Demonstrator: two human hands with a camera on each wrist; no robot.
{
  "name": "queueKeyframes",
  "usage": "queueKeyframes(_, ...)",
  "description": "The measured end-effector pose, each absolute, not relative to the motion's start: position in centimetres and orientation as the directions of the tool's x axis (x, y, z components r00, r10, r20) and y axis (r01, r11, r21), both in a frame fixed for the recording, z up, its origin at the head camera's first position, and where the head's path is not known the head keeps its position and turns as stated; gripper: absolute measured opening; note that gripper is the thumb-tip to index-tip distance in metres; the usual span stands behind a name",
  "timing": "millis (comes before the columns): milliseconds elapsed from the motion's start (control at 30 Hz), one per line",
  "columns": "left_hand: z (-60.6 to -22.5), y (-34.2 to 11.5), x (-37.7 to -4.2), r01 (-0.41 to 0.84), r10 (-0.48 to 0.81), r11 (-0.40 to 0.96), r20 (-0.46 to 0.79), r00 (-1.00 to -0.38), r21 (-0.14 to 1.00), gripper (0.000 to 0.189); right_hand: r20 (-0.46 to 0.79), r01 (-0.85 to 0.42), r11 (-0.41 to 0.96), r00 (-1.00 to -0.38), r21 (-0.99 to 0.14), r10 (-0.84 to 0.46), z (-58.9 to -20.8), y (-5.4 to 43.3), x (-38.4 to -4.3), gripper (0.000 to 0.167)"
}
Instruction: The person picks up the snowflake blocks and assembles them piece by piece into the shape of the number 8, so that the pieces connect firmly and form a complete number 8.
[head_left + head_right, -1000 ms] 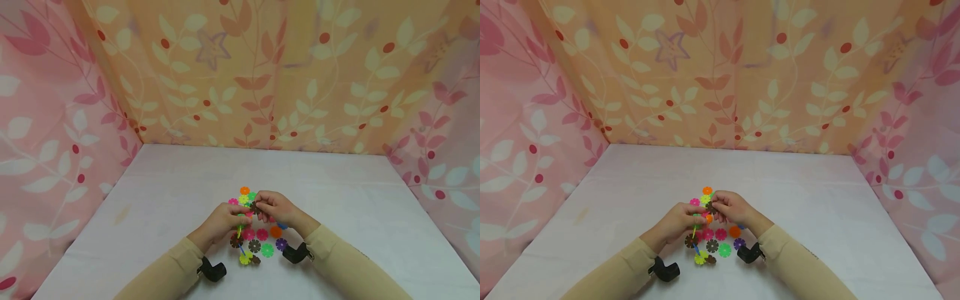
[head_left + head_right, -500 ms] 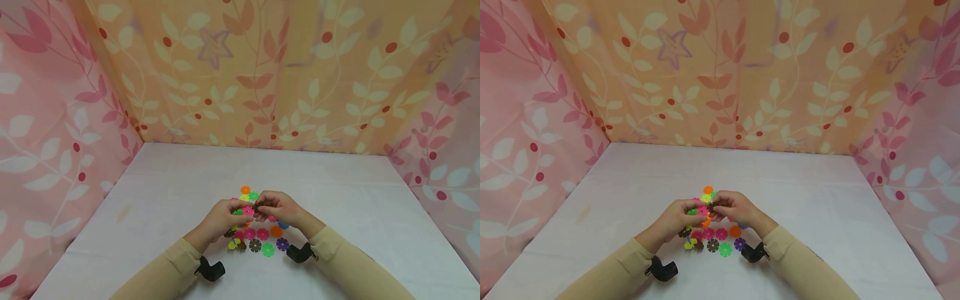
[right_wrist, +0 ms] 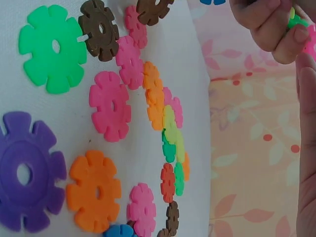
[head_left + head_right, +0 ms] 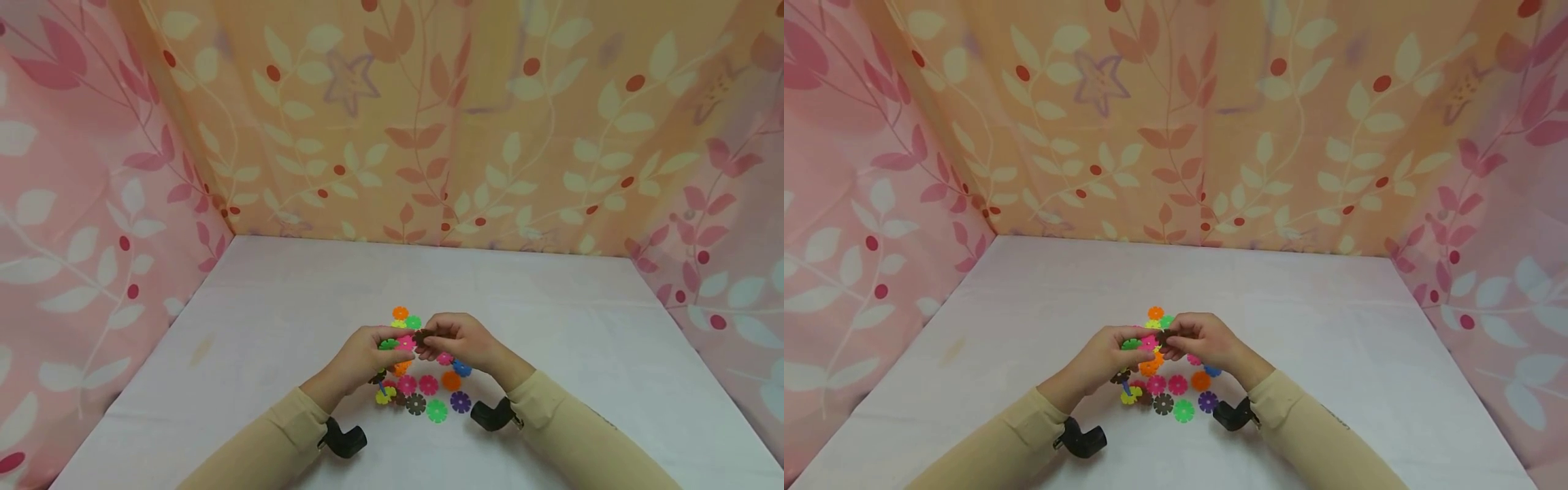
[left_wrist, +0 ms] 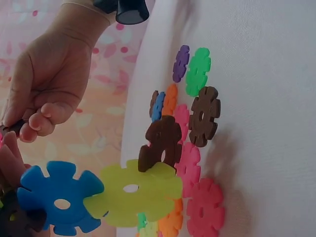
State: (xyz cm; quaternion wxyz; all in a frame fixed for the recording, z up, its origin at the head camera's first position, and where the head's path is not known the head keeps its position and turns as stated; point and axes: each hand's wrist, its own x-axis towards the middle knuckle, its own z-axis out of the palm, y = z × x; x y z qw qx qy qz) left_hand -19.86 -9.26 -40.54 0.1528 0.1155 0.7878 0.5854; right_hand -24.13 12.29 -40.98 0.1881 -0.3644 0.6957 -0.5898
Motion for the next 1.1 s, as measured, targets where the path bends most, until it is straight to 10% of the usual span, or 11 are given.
queueKeyframes(1100,-41.3,-8.8,-20.5,0.000,0.384,0.319,-0.130,-0.914,0.948,0.028,0.169,-0.279,0.076,-0.754,-0.957,-0.634,-41.7,11.1,-23.5,0.015)
